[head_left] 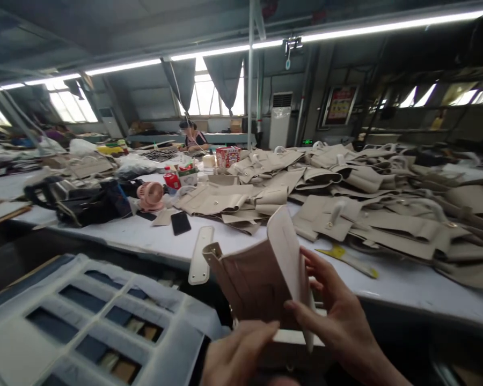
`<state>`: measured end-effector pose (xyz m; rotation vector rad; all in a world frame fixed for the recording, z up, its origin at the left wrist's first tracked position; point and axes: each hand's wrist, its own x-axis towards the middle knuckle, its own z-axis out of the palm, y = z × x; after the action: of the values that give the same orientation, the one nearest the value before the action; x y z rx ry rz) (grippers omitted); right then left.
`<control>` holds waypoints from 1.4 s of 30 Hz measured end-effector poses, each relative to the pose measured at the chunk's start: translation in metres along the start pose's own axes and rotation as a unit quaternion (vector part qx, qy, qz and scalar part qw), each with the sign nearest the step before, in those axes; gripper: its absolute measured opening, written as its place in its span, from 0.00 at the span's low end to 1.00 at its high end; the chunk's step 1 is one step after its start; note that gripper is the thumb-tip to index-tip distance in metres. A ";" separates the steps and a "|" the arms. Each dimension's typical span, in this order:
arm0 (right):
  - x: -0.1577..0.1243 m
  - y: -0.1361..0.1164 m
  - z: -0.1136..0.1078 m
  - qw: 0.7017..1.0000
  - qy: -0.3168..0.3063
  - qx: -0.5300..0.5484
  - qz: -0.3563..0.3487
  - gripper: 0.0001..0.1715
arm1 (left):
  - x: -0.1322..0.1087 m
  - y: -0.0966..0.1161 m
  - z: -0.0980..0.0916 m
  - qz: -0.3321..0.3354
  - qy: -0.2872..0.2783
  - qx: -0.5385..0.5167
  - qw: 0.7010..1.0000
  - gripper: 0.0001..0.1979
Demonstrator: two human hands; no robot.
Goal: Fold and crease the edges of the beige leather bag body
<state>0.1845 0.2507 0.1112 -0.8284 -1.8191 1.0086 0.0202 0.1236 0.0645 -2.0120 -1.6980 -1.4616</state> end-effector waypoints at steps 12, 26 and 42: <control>0.012 0.038 -0.038 0.994 -0.024 -0.086 -0.060 0.43 | 0.070 -0.037 -0.019 -0.275 -0.055 -0.095 0.955 0.31; 0.017 0.050 -0.035 0.984 -0.044 -0.157 -0.074 0.41 | 0.061 -0.044 -0.001 -0.264 -0.035 -0.042 0.963 0.21; 0.005 0.061 -0.031 0.825 -0.152 -0.465 -0.283 0.38 | -0.032 -0.090 0.034 -0.391 -0.078 -0.132 0.907 0.25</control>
<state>0.2194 0.2916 0.0678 -0.5825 -2.6501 -0.2185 -0.0305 0.1556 -0.0181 -1.6403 -2.7120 -1.8547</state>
